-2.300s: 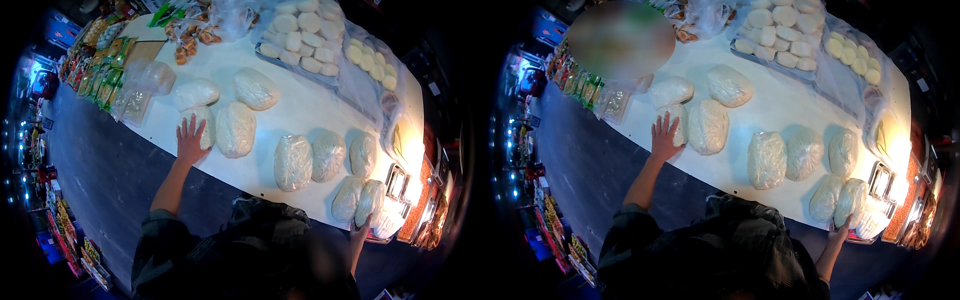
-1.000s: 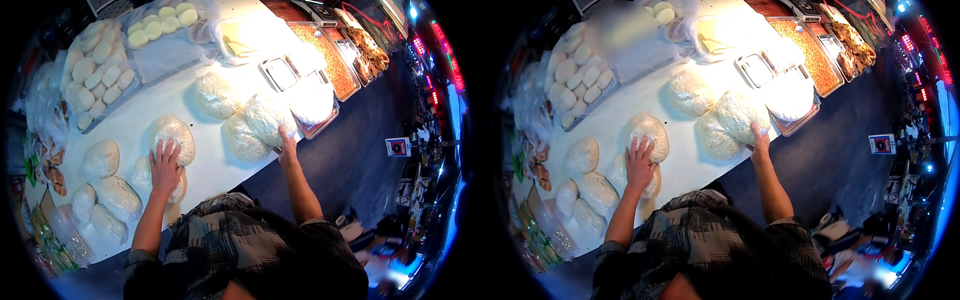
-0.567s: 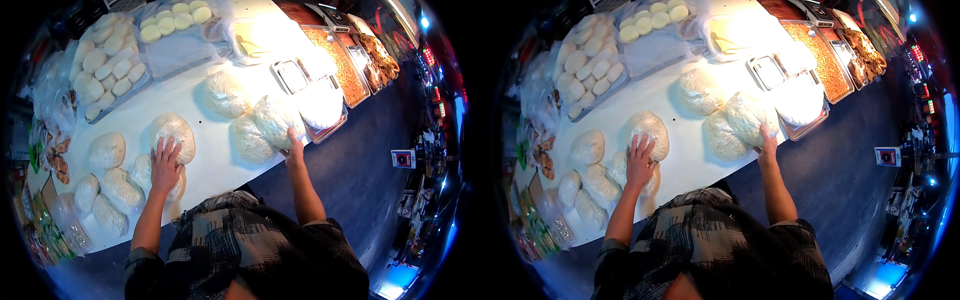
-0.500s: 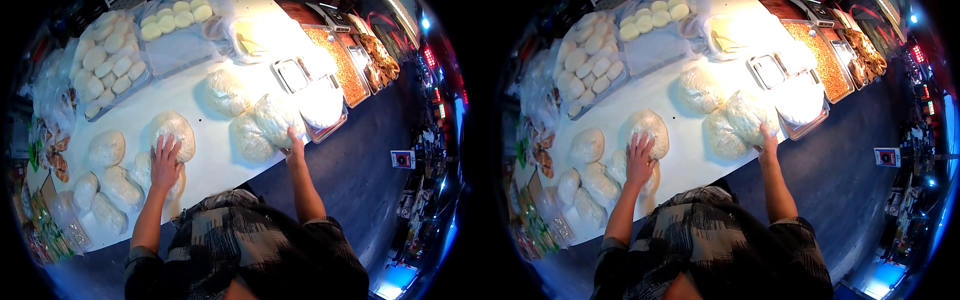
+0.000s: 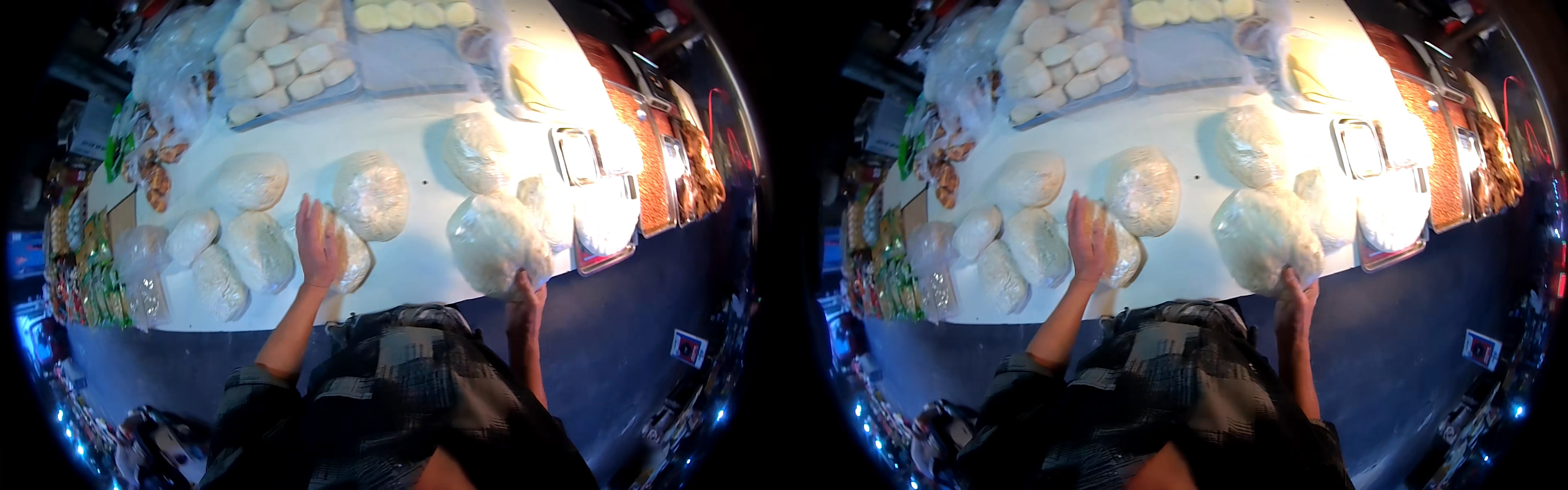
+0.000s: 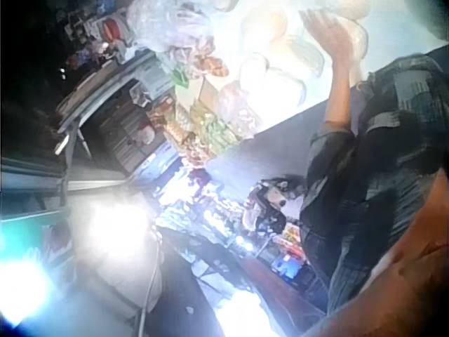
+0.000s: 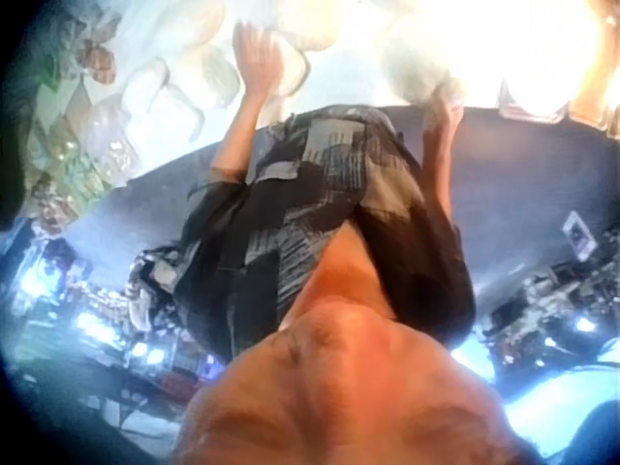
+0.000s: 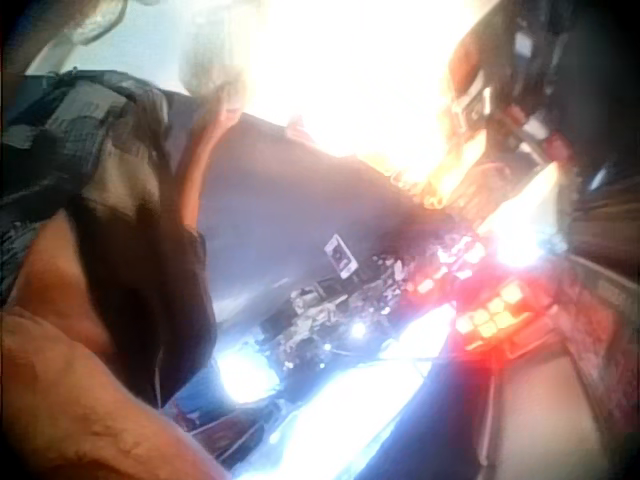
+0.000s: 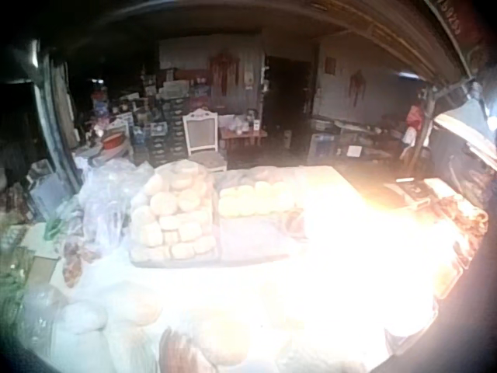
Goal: The person arranges dough balls on a tray, flattens them by hand, and applies a liquid coating. The person then moves to a display counter and arranges wrapped dough portions for sale.
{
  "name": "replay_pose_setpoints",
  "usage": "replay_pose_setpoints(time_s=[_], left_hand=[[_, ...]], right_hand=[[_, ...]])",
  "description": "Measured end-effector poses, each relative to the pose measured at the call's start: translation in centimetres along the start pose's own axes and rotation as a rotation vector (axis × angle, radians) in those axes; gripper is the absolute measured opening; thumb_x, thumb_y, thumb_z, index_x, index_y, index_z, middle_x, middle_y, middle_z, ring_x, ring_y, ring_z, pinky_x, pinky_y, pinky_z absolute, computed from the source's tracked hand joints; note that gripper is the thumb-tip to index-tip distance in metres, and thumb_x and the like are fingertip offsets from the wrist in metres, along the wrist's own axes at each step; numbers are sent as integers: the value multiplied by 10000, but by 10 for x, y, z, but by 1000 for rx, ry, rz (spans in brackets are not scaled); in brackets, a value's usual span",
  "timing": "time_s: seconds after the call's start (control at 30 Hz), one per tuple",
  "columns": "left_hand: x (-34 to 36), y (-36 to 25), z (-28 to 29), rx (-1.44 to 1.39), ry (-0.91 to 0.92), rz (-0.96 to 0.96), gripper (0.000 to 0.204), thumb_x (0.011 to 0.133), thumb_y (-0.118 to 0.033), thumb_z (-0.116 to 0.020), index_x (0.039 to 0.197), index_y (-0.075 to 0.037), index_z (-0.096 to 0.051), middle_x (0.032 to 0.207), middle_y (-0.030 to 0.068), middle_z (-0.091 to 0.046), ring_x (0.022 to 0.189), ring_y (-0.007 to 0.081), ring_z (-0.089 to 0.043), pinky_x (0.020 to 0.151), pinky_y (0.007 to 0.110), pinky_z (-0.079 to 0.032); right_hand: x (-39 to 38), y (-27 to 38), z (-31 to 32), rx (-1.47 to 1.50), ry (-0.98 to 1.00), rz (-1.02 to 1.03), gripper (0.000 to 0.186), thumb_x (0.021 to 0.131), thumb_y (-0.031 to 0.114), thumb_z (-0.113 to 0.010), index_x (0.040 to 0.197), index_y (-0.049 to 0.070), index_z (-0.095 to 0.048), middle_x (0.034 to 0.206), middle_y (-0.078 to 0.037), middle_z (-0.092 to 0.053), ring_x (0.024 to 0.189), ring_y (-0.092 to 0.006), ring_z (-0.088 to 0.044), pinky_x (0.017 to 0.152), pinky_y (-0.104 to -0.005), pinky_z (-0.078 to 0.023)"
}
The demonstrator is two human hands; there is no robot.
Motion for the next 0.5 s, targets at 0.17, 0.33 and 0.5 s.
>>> replay_pose_setpoints(time_s=[0.17,0.33,0.5], left_hand=[[-86,23,35,0,-125,300,554,995,-174,-538,1479,32,-362,1512,260,-369,1417,428,-326,1179,490,-251],[-125,15,13,-222,-20,437,818,932,-229,-675,1551,27,-205,1563,281,-251,1449,425,-274,1192,469,-231],[-100,6,-19,-157,-14,453,1056,837,-316,-793,1588,-21,-110,1572,366,-118,1465,512,-149,1186,551,-185]], right_hand=[[-7,-96,-13,-472,207,-263,654,845,139,-758,1407,-10,-458,1311,-133,-593,1160,-221,-580,995,-355,-458],[-5,-111,-13,-587,460,-250,633,862,205,-765,1389,-12,-490,1292,-145,-621,1157,-221,-590,991,-368,-462],[10,-112,-2,-1015,514,-117,559,906,287,-745,1338,-7,-548,1157,-147,-686,1069,-222,-627,942,-361,-485]])
Point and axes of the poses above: each hand's wrist, its own x-axis towards the middle knuckle, its own z-axis out of the back of the hand, y = z × x, the point moved 4 cm from there along x, towards the middle knuckle
